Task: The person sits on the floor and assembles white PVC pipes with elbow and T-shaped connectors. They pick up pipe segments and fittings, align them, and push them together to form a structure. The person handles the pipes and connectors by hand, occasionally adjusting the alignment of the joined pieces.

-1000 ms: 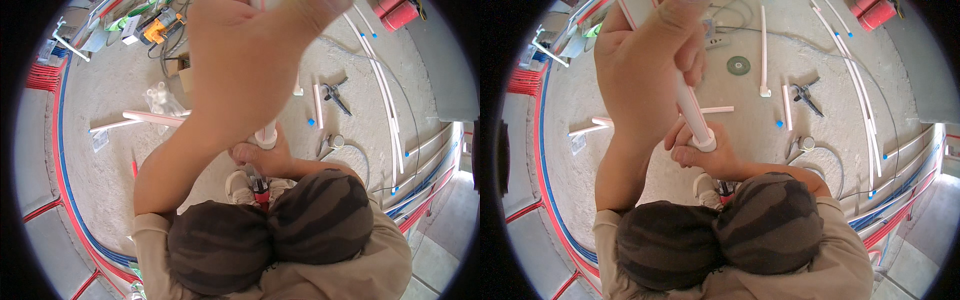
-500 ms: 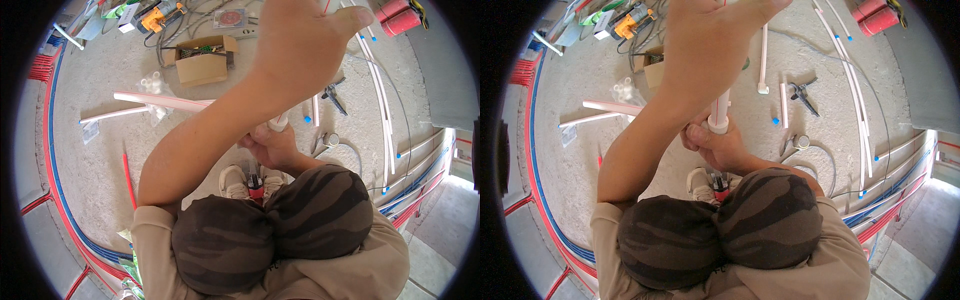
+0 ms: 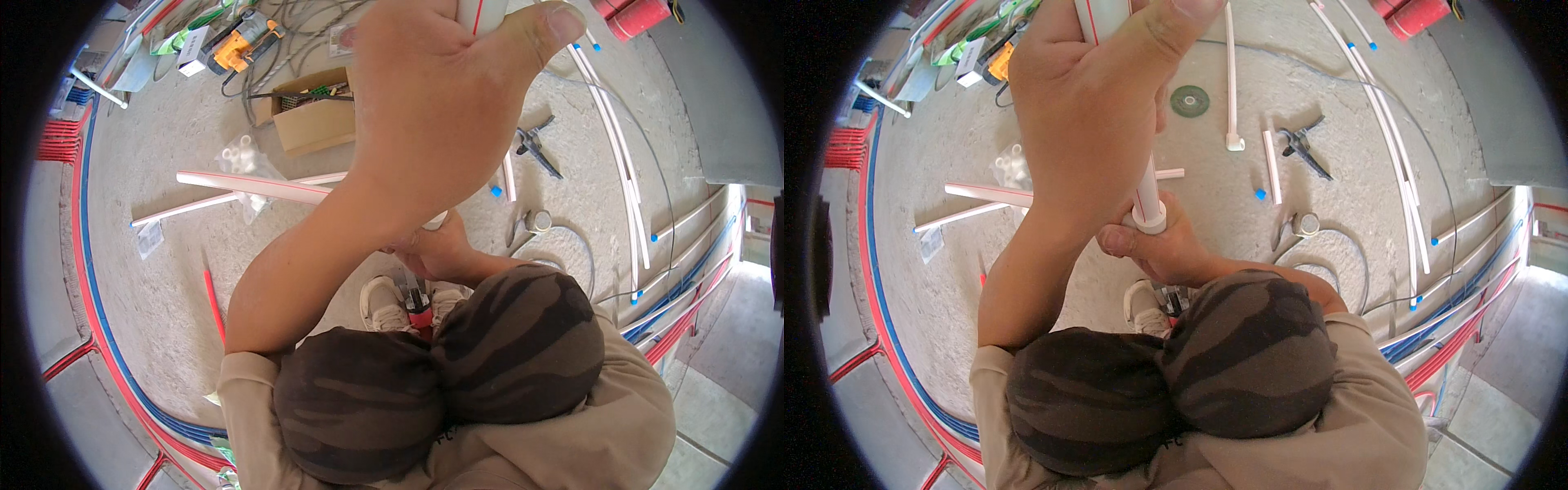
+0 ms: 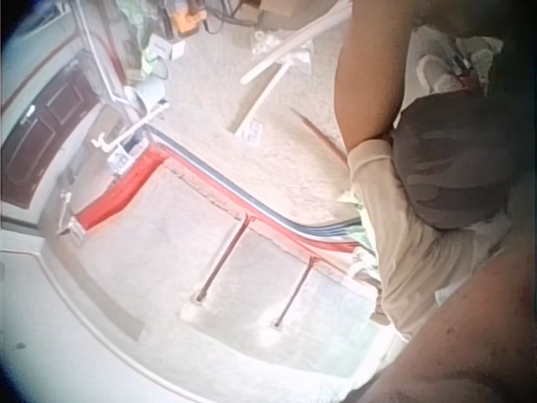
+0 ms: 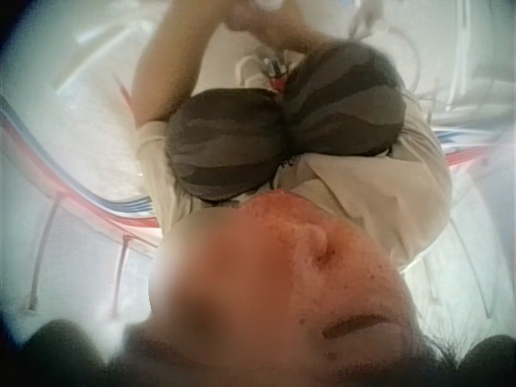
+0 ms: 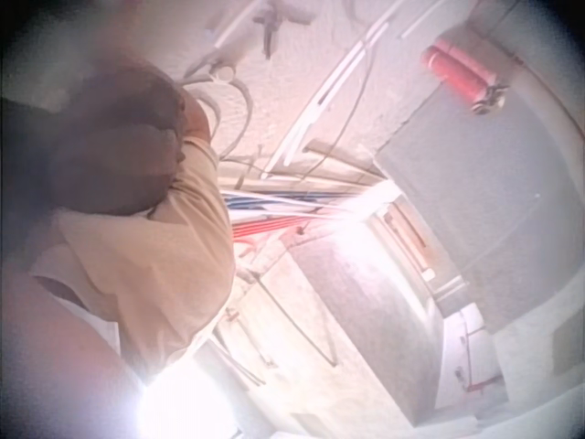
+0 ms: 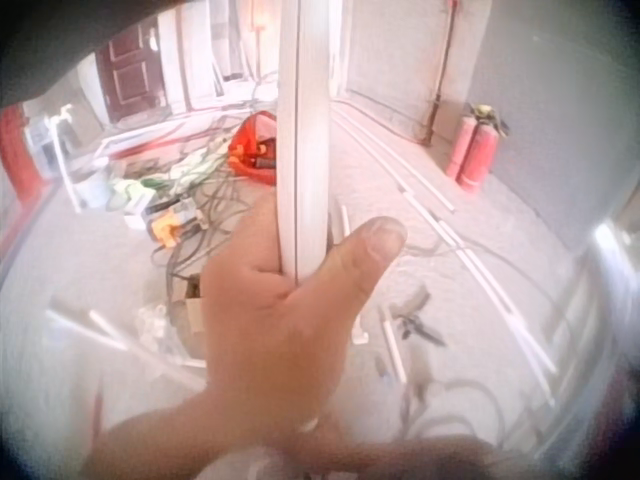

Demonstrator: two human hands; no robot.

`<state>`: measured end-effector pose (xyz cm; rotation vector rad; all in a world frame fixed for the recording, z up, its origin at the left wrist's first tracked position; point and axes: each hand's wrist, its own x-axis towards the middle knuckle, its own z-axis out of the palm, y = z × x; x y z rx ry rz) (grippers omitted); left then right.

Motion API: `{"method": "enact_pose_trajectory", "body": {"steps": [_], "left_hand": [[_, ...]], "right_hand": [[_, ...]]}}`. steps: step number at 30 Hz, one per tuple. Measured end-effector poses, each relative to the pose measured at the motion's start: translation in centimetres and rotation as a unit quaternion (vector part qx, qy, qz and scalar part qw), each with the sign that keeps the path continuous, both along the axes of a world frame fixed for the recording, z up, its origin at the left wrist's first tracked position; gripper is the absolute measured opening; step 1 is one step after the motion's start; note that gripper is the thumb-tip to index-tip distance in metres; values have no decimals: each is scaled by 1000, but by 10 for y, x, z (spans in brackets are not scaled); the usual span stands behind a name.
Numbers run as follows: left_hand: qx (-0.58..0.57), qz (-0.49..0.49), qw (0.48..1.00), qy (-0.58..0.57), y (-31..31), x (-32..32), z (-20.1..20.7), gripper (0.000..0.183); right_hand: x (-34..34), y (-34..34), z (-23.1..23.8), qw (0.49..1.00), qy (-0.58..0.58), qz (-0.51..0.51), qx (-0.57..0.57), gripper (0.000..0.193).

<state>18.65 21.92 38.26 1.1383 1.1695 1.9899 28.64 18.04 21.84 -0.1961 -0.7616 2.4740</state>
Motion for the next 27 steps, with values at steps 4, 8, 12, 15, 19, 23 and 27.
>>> {"method": "enact_pose_trajectory", "body": {"steps": [4, 8, 12, 15, 19, 23, 27], "left_hand": [[-45, 39, 997, 42, -4, 11, 8, 19], [-96, 129, 987, -6, -4, 25, 11, 16], [-60, 57, 996, 36, -16, 16, -1, 21], [15, 82, 990, 112, -20, 10, -15, 23], [0, 82, 984, 160, -24, 7, -17, 30], [-1, 89, 981, 172, -25, 7, -16, 34], [24, 9, 988, 154, -29, -3, -21, 37]], "right_hand": [[2, 0, 2, 999, -26, -13, 25, 13], [5, 1, 6, 991, -95, -21, 94, 13], [8, 5, 10, 986, -105, -5, 129, 16], [7, 9, 12, 986, -61, 1, 157, 19], [5, 11, 13, 987, -47, -7, 155, 19], [6, 11, 11, 984, -41, -17, 171, 20], [3, 14, 10, 970, -76, -40, 227, 23]]}}
